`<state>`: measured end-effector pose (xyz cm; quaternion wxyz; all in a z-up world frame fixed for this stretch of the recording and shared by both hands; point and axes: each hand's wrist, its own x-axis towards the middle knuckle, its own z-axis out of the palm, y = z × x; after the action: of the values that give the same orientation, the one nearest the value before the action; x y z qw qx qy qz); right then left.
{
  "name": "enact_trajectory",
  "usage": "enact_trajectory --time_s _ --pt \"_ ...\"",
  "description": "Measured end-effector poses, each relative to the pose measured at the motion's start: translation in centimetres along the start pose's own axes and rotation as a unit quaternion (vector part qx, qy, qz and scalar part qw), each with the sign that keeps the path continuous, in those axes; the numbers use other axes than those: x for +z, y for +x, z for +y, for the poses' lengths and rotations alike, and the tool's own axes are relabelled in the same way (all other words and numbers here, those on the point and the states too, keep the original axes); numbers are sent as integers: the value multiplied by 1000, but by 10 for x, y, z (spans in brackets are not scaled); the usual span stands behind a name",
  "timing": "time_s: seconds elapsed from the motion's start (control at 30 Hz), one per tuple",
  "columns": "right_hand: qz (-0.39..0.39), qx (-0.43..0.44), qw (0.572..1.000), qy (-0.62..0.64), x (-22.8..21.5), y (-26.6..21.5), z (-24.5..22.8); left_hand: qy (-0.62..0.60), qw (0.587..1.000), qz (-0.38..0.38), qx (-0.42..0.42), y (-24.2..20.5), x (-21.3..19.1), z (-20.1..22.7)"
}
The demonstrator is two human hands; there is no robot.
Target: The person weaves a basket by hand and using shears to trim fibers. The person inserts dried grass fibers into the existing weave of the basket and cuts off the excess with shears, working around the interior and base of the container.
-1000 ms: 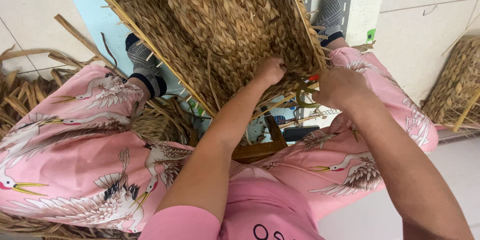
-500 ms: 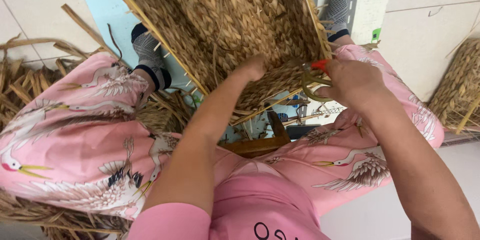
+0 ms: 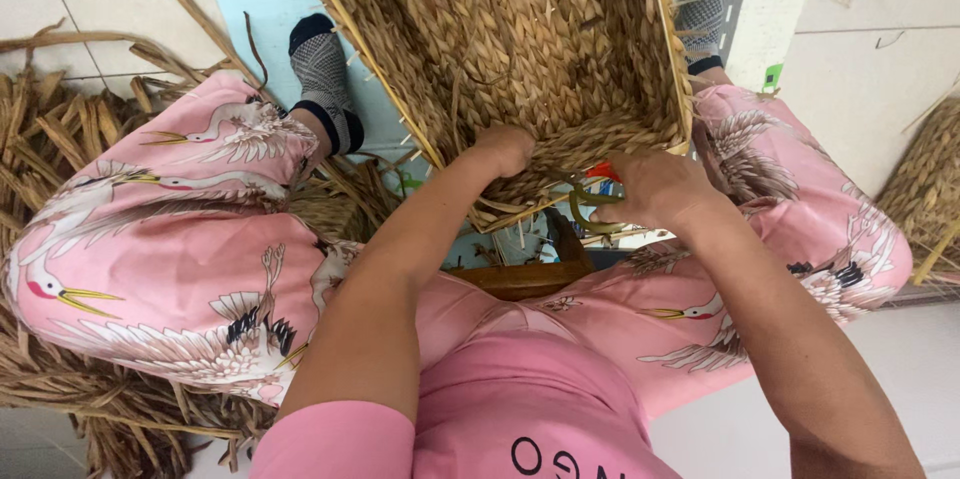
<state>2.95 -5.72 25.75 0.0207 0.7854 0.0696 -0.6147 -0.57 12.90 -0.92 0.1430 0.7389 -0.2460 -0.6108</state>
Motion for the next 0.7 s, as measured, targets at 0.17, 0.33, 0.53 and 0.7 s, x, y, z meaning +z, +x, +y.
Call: enact_trajectory --time_s 0.17,0.33,0.53,0.7 --pt "4 8 1000 -24 -9 -7 -19 4 999 42 0 -4 -3 8" --pt "42 -8 999 -32 0 -13 -38 37 999 8 -18 -9 -7 11" --pt "29 18 999 -14 22 10 -44 39 998 41 -6 -14 -10 14" --pt "40 -18 999 -14 38 22 -30 46 998 19 -43 -11 -12 13"
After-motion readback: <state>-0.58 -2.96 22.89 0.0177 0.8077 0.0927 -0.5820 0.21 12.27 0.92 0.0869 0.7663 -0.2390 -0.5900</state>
